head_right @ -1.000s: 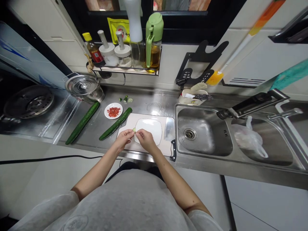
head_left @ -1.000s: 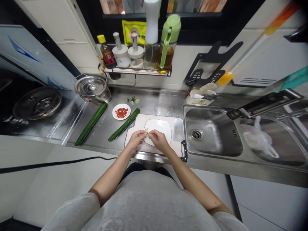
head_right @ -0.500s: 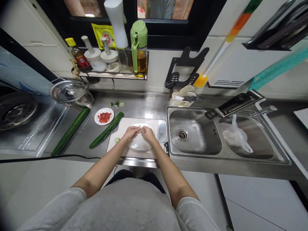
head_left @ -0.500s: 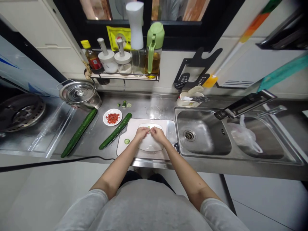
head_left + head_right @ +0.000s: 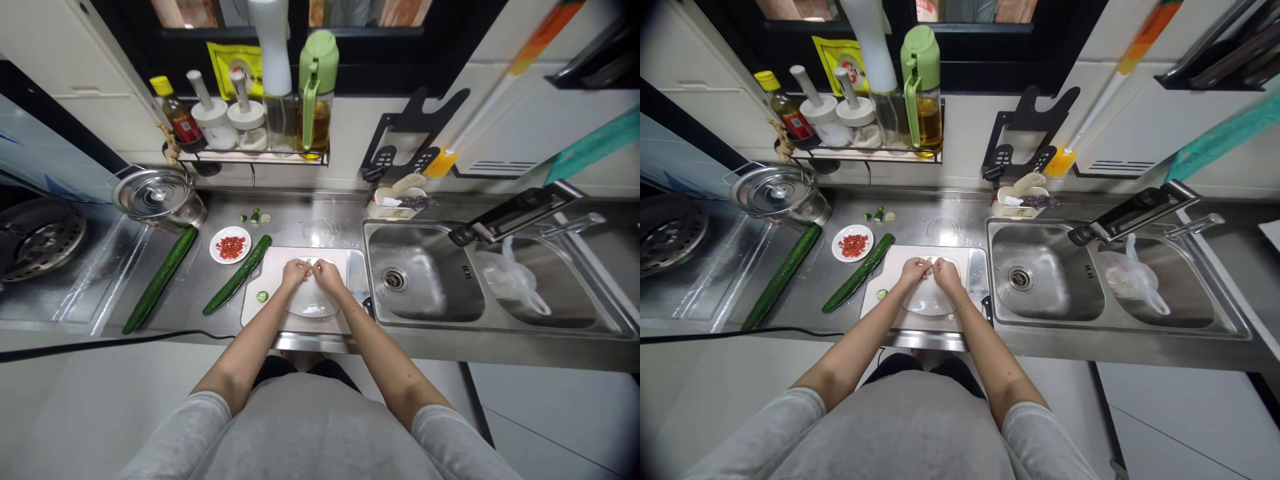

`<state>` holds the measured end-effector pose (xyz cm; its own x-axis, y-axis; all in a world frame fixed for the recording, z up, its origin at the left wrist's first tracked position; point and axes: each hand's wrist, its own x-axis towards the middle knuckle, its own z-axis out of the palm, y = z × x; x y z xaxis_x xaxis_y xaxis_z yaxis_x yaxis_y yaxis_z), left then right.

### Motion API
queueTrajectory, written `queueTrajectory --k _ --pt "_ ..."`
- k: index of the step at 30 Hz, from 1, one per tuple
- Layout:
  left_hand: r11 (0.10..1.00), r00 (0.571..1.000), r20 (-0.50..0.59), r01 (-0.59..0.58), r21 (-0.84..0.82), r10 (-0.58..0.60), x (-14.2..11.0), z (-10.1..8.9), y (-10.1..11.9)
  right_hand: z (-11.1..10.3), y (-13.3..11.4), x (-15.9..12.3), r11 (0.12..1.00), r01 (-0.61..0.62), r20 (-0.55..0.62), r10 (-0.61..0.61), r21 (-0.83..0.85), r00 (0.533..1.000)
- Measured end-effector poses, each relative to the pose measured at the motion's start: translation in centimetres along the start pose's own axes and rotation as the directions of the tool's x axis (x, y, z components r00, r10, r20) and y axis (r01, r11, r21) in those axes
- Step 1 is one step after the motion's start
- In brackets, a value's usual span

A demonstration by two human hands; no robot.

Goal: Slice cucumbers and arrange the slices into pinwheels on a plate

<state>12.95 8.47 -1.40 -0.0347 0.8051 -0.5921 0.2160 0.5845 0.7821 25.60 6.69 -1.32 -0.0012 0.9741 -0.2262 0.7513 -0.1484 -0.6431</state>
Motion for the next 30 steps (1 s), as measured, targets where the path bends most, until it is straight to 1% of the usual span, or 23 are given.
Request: queueTrajectory --k 1,3,6,8,10,12,18,22,26,30 --pt "0.999 1.0 -0.012 -0.017 0.044 0.018 -0.1 -0.1 0.1 0.0 0.0 -0.1 1.0 -0.002 -0.005 0.002 -0.018 1.0" --pt "0.978 0.995 -0.046 -0.082 0.19 0.093 -0.2 -0.3 0.2 0.1 -0.1 -0.2 0.998 -0.009 -0.014 0.008 -0.057 1.0" --pt "0.887 0.967 -0.069 -0.195 0.419 0.245 -0.4 -0.6 0.3 0.3 -0.2 -0.4 0.995 -0.02 -0.02 0.018 -0.098 1.0" --pt "0.847 0.95 -0.072 -0.236 0.476 0.305 -0.5 -0.6 0.2 0.3 -0.2 -0.5 0.993 -0.028 -0.02 0.026 -0.112 0.999" --pt "0.825 0.938 -0.077 -0.255 0.504 0.337 -0.4 -0.6 0.2 0.3 -0.3 -0.5 0.992 -0.036 -0.016 0.034 -0.121 0.999" --pt "0.813 0.936 -0.077 -0.255 0.524 0.344 -0.4 -0.5 0.3 0.2 -0.4 -0.6 0.99 -0.052 -0.008 0.051 -0.133 0.999" --pt "0.775 0.947 -0.071 -0.21 0.596 0.312 -0.3 -0.4 0.6 0.1 -0.9 -0.7 0.978 -0.109 0.018 0.114 -0.177 0.993" --pt "0.767 0.955 -0.066 -0.19 0.613 0.29 -0.2 -0.3 0.8 0.0 -1.1 -0.7 0.973 -0.114 0.023 0.121 -0.2 0.992" --pt "0.758 0.954 -0.066 -0.19 0.624 0.294 -0.2 -0.1 0.8 0.1 -1.2 -0.8 0.973 -0.108 0.002 0.111 -0.205 0.994" --pt "0.75 0.953 -0.066 -0.189 0.634 0.296 -0.2 0.0 0.9 0.0 -1.3 -0.9 0.97 -0.118 0.014 0.124 -0.212 0.992"
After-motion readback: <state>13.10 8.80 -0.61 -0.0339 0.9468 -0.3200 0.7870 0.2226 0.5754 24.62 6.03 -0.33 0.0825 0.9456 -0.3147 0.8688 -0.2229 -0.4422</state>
